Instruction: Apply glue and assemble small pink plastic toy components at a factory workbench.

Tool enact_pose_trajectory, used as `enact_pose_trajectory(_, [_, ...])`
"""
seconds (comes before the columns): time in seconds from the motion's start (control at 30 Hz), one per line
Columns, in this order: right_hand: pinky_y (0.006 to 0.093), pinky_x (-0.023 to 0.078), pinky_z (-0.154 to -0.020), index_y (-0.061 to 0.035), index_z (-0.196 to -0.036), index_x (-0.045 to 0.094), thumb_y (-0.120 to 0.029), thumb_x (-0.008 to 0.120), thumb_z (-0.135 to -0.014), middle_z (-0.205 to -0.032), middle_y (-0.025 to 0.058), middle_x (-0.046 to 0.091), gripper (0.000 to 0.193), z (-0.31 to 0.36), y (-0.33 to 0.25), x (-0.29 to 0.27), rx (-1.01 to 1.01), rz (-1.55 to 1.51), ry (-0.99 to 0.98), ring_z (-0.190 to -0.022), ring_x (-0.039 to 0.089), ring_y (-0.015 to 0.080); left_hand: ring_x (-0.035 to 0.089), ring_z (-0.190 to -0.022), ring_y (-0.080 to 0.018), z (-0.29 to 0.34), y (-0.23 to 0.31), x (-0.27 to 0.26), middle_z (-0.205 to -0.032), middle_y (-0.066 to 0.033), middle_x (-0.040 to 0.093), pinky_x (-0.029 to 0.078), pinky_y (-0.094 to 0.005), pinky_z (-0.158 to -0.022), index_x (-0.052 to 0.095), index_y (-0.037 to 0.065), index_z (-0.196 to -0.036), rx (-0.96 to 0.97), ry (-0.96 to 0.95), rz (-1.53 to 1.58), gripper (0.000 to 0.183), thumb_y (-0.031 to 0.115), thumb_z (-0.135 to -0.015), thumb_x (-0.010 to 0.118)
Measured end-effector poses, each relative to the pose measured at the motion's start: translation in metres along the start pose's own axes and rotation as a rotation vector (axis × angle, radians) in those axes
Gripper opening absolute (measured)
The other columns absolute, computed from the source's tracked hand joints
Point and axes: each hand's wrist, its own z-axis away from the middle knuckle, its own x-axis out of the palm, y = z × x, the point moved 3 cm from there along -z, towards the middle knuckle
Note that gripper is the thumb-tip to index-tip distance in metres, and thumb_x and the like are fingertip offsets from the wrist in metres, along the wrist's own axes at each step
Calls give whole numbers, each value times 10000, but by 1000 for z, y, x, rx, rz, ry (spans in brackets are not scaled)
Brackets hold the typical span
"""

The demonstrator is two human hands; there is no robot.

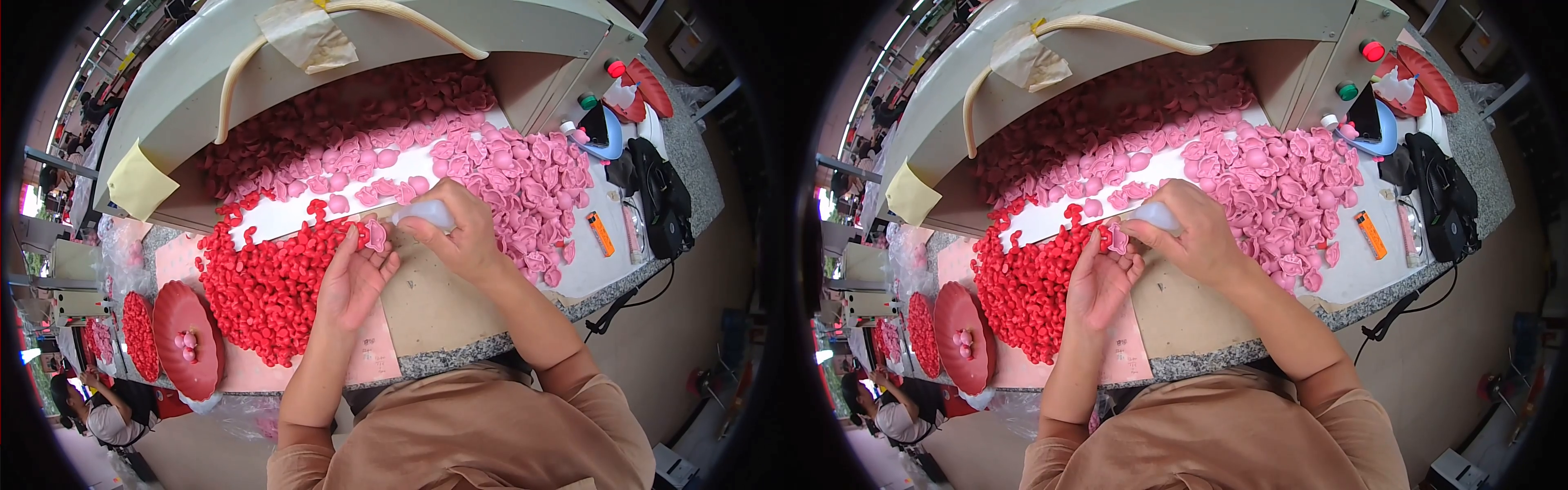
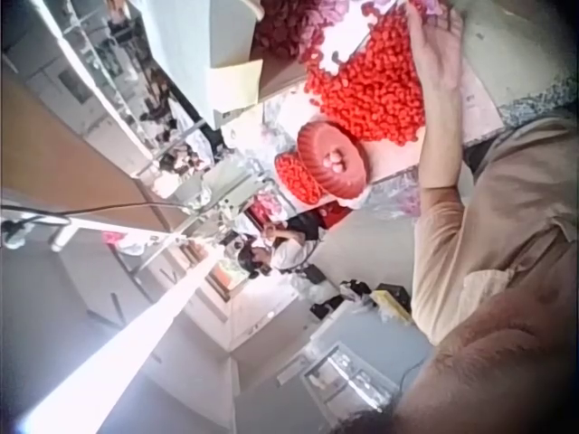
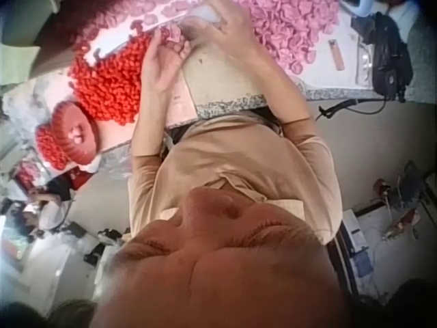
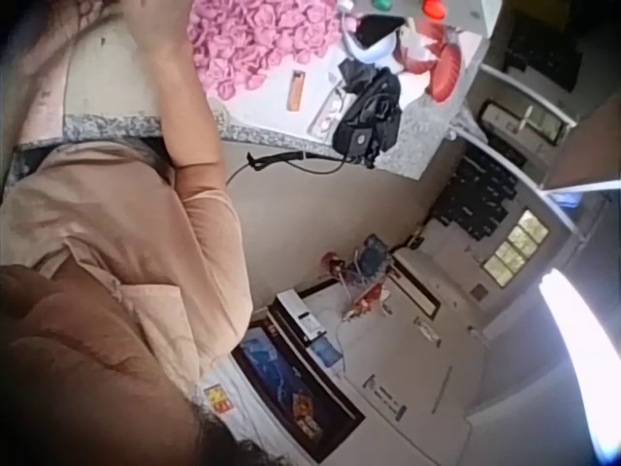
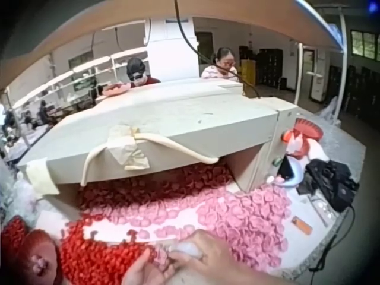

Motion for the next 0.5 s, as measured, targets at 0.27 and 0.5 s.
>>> enact_pose_trajectory(0.27, [308,435,-560,-37,-831,569,-188,727,-735,-727,90,550,239,-1,-5,0,15,5,-6,-623,561,225,553,-935,-183,-1,1,0,-1107,-107,554,466,-352,-849,450,60,-1232,4,10,0,369,265,-930,502])
enact_pose_trajectory(0.5, [309,431,-551,-39,-828,573,-189,732,-730,-726,86,546,240,-2,-3,0,5,-6,12,-617,558,216,553,-932,-185,-1,2,-1,-1111,-108,555,465,-354,-850,456,58,-1224,7,13,14,364,265,-929,504])
